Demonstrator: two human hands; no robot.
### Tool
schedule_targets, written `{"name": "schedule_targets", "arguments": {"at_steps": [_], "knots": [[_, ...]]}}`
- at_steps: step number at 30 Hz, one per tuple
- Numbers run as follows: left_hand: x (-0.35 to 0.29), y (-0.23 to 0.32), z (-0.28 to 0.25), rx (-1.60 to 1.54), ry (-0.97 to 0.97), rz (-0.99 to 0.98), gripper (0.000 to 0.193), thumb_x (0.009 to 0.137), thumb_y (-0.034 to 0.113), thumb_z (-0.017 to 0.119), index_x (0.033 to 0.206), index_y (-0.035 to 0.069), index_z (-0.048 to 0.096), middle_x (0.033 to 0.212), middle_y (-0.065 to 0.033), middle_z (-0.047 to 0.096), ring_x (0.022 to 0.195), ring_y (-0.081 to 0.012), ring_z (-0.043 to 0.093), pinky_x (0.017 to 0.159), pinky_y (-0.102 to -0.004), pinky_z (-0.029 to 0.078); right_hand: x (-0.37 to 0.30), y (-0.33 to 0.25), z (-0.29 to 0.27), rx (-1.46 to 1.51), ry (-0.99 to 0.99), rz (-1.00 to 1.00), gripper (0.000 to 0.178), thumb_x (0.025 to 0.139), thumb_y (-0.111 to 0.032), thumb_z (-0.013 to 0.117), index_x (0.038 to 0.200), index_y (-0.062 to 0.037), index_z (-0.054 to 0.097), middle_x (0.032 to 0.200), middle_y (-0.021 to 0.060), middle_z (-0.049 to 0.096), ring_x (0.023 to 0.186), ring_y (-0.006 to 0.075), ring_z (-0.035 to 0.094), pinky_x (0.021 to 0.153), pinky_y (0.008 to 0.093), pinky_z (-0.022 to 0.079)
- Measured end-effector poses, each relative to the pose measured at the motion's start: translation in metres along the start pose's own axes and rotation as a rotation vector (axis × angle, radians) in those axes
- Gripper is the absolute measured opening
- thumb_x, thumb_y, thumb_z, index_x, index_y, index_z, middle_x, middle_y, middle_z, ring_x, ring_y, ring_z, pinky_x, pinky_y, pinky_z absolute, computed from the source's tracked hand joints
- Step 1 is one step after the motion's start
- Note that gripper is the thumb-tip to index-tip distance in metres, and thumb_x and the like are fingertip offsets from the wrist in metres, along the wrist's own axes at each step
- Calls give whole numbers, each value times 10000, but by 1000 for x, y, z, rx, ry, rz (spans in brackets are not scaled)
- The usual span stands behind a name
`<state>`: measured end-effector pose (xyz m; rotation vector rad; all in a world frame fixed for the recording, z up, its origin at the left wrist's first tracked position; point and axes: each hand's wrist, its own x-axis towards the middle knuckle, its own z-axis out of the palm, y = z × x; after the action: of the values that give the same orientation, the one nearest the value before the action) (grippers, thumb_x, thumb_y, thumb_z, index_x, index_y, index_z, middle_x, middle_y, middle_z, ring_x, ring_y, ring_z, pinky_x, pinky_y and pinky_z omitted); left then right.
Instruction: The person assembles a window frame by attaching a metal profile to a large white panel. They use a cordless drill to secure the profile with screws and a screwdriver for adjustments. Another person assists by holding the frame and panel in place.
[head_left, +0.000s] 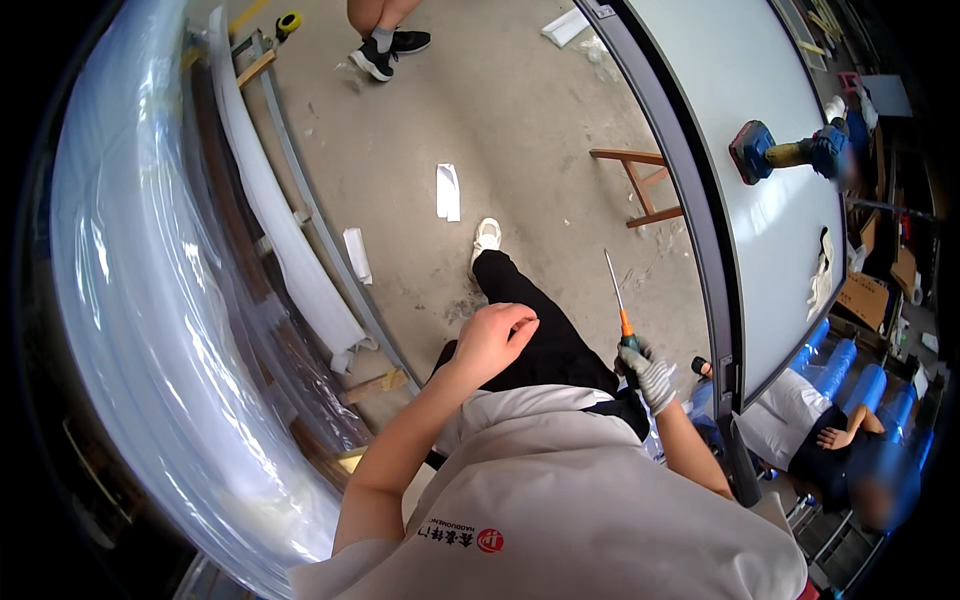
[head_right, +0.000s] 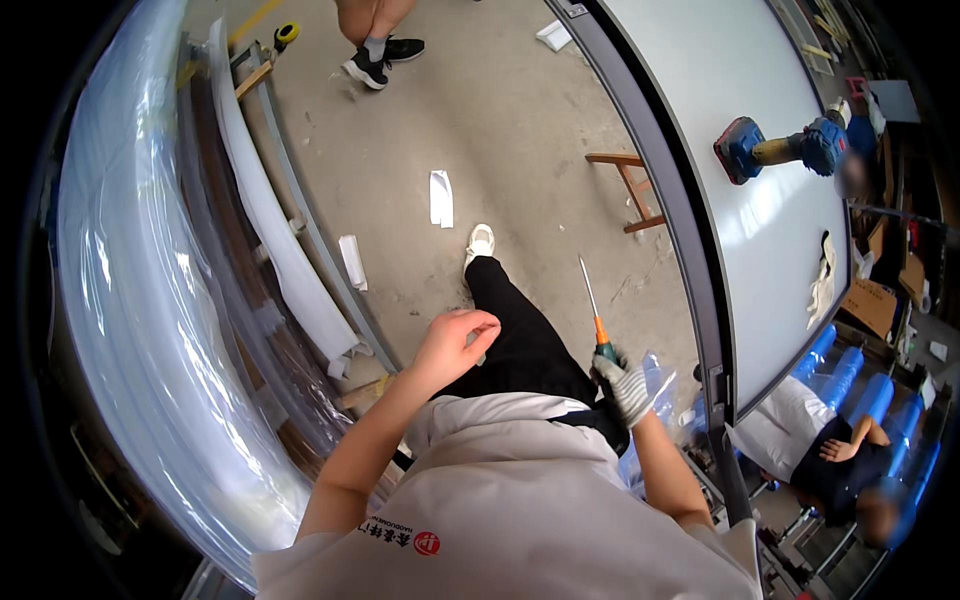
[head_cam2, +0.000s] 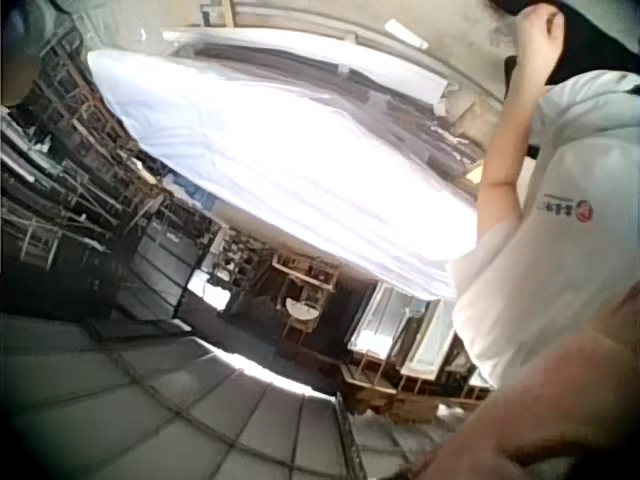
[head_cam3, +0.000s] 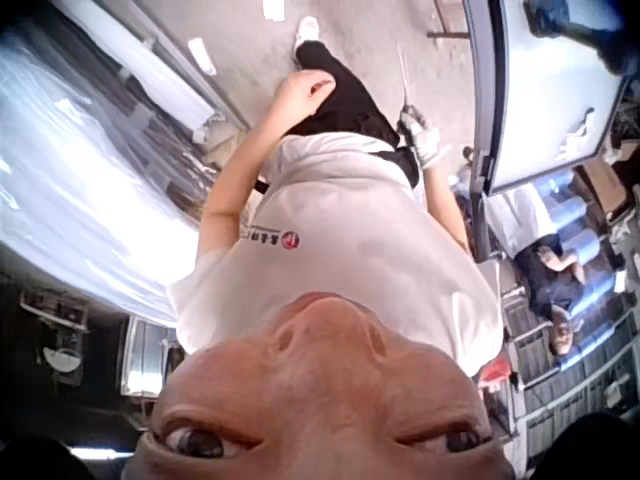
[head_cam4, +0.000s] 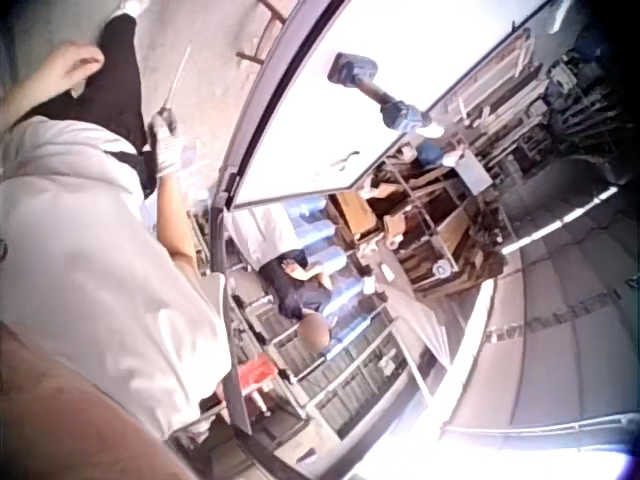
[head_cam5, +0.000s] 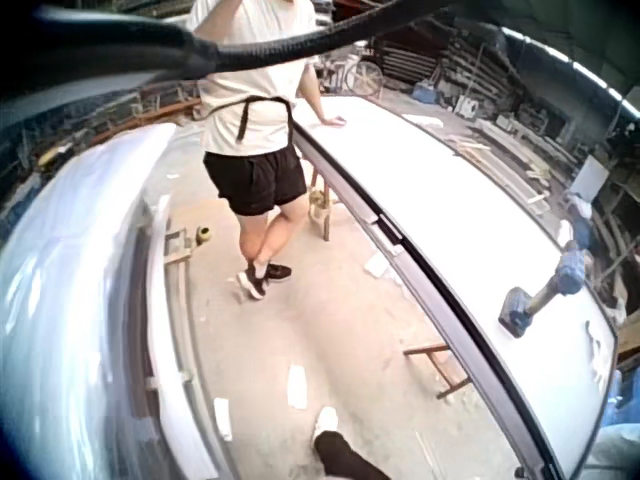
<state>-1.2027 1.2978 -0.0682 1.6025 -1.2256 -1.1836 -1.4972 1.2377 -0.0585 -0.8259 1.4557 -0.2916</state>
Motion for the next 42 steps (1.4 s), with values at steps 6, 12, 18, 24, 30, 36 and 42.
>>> {"name": "schedule_targets", "arguments": {"at_steps": [6,12,18,24,30,36,42], "knots": [[102,9,-91,40,104,-67,128,829,88,611,909,-10,624,792,-103,658,716,-189,645,676,-276,491,86,-159,64,-174,-102,-58,333,770,-259,698,1003,-42,599,684,-36,539,569,33,465,496,178,367],[209,19,-162,50,-33,-136,139,842,88,591,928,-13,632,786,-91,672,742,-145,648,704,-256,486,127,-233,115,57,12,-191,385,819,-285,676,1079,-23,567,788,-43,525,699,45,468,662,195,404],[325,29,-211,94,-364,-88,159,869,110,582,943,-23,630,795,-83,668,771,-131,642,724,-253,487,178,-260,191,488,122,-311,430,829,-273,666,1148,-24,521,758,-30,481,687,75,466,652,211,412],[430,43,-254,191,-602,-100,216,898,152,565,1042,-5,603,839,-77,668,803,-121,631,735,-250,488,218,-292,283,441,566,-388,580,793,-139,662,1311,-59,412,894,67,537,770,138,535,739,248,449],[508,55,-237,319,-739,14,275,900,153,561,1100,-36,563,917,-101,654,826,-127,615,759,-258,492,244,-300,329,758,640,-289,514,827,-118,619,1303,-53,439,986,35,567,846,80,539,743,210,446],[544,77,-209,274,-734,35,289,883,194,573,1075,-20,591,901,-79,658,786,-132,628,726,-262,493,257,-308,336,891,555,-329,498,803,-61,611,1276,-84,458,869,19,514,672,69,495,588,203,438],[549,101,-193,250,-757,-82,315,901,258,561,1073,-5,586,951,-79,650,813,-135,618,733,-263,481,287,-295,354,892,640,-449,473,796,-17,593,1251,-63,473,954,52,466,698,95,512,616,213,451]]}}
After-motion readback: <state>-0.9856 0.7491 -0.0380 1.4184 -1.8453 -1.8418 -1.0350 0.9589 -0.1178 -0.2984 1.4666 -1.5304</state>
